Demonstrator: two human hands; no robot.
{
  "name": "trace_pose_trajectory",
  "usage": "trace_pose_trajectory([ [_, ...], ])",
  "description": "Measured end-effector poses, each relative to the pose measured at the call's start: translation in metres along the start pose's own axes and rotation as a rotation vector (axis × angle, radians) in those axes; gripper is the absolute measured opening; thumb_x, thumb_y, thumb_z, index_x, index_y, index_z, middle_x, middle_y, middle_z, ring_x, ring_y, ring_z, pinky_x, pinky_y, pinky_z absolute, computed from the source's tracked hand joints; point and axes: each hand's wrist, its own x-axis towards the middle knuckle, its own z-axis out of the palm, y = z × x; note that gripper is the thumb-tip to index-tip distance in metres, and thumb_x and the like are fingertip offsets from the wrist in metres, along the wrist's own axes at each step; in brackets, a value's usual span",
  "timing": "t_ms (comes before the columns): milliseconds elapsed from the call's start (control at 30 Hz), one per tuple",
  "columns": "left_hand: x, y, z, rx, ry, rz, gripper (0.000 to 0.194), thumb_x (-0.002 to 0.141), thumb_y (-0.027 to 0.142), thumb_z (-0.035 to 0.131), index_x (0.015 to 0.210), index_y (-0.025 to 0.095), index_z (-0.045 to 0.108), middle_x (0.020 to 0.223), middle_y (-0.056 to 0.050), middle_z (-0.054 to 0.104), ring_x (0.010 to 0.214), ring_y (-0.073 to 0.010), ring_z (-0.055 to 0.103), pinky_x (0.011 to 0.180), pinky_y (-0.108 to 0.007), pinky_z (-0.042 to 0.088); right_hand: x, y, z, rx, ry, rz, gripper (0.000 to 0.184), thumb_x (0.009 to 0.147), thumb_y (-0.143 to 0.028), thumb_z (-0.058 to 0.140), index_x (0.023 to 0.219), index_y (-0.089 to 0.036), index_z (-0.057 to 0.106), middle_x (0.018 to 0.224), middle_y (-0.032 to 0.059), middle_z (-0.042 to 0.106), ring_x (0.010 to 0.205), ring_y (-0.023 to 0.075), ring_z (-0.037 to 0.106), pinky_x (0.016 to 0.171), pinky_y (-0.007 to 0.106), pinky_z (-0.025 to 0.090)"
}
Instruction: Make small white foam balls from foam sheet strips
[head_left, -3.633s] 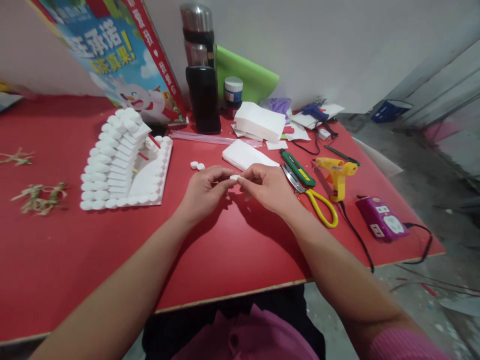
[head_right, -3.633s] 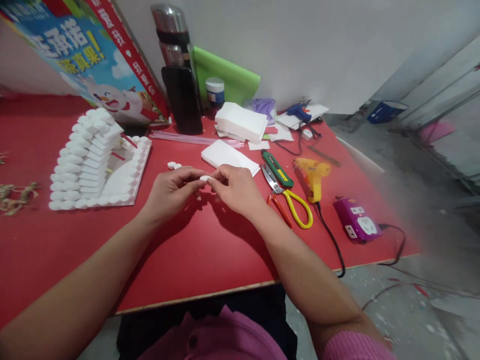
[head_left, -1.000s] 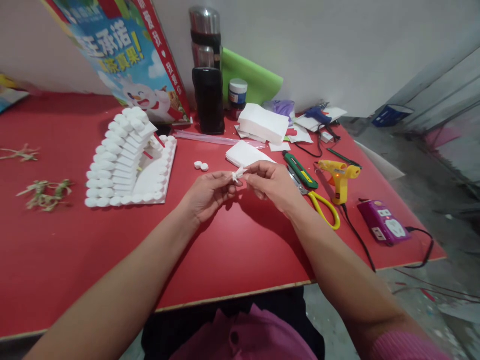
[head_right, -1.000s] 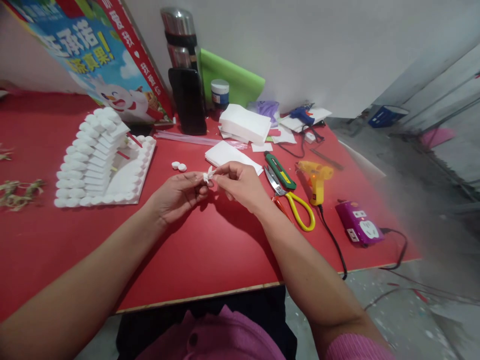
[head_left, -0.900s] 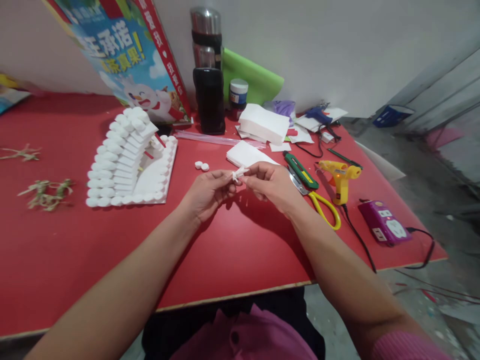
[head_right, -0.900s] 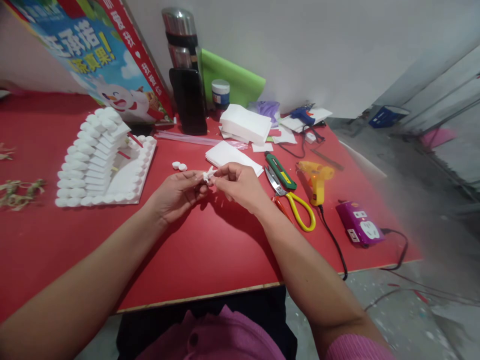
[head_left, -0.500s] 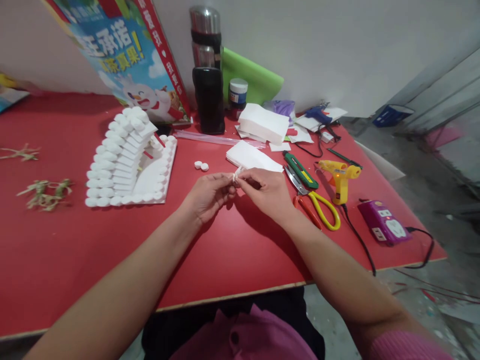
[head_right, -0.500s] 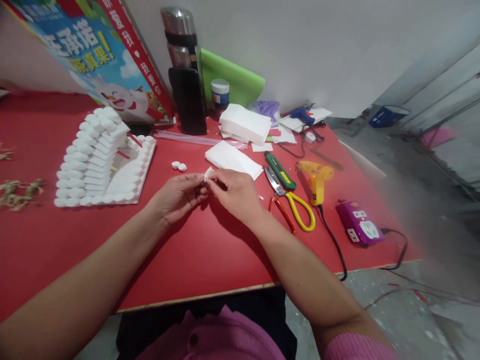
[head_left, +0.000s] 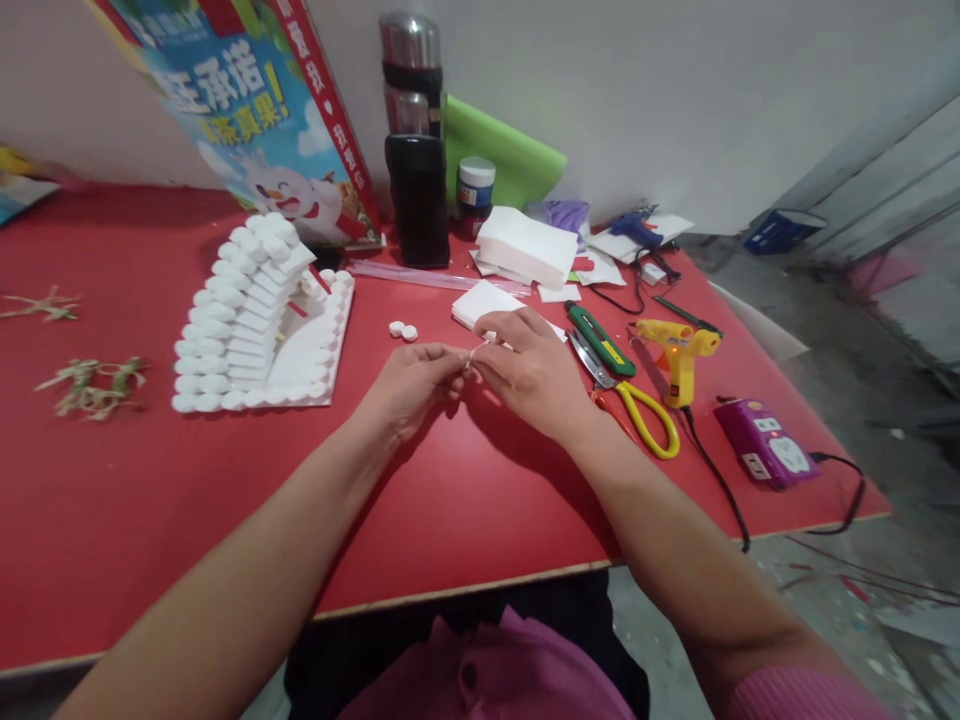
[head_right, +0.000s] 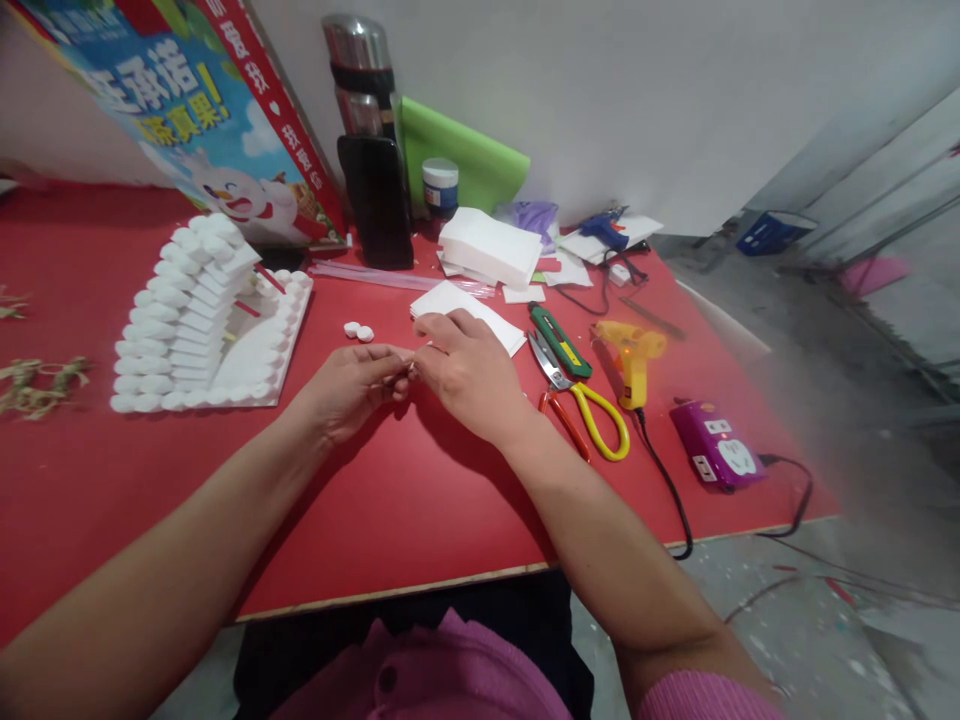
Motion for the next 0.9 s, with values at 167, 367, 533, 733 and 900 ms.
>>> trace_pose_trajectory([
  [167,-0.001,0.003,-0.002,0.178,-0.030,0.010,0.017,0.076,0.026,0.078,0.065,0.013,0.073,0.056,-0.006,0.062,0.048,-0.0125,0.054,0.044,-0.024,0.044,-0.004,0.005,0.002,0.432,-0.049,0.337,0.016,0.092,-0.019,0.066,0.077,-0.019,0.070,0.088,0.0061,0.070,0.078,0.0178,0.061,0.070,0.032,0.048],
  [367,-0.001,0.005,-0.005,0.289,-0.097,-0.014,0.019,0.079,0.028,0.079,0.068,0.014,0.074,0.061,-0.008,0.067,0.050,-0.0129,0.057,0.048,-0.025,0.048,-0.004,0.007,-0.002,0.693,-0.205,0.702,0.017,0.084,-0.031,0.074,0.073,-0.019,0.073,0.072,0.0016,0.069,0.063,0.0146,0.058,0.059,0.028,0.043],
  [533,0.003,0.004,-0.009,0.183,-0.116,-0.094,0.019,0.074,0.029,0.082,0.068,0.013,0.074,0.061,-0.008,0.065,0.050,-0.0140,0.058,0.046,-0.026,0.047,-0.003,0.009,-0.013,0.808,-0.302,0.714,0.017,0.085,-0.035,0.075,0.080,-0.018,0.077,0.070,0.0022,0.071,0.064,0.0149,0.062,0.059,0.027,0.045],
  [733,0.007,0.003,-0.012,0.094,-0.065,0.119,0.022,0.073,0.033,0.087,0.079,0.015,0.076,0.072,-0.005,0.068,0.057,-0.0128,0.058,0.052,-0.025,0.049,-0.001,0.014,-0.012,0.973,-0.008,0.918,0.037,0.084,-0.054,0.080,0.078,-0.020,0.067,0.059,-0.0013,0.064,0.046,0.0090,0.049,0.045,0.023,0.036],
  [900,0.005,-0.001,-0.007,0.276,-0.003,0.435,0.018,0.085,0.033,0.080,0.099,0.021,0.079,0.092,-0.004,0.076,0.076,-0.0145,0.065,0.071,-0.026,0.053,0.004,0.005,-0.007,1.270,-0.165,1.122,0.053,0.076,-0.069,0.082,0.086,-0.019,0.066,0.073,0.0058,0.074,0.043,0.0098,0.052,0.036,0.022,0.028],
])
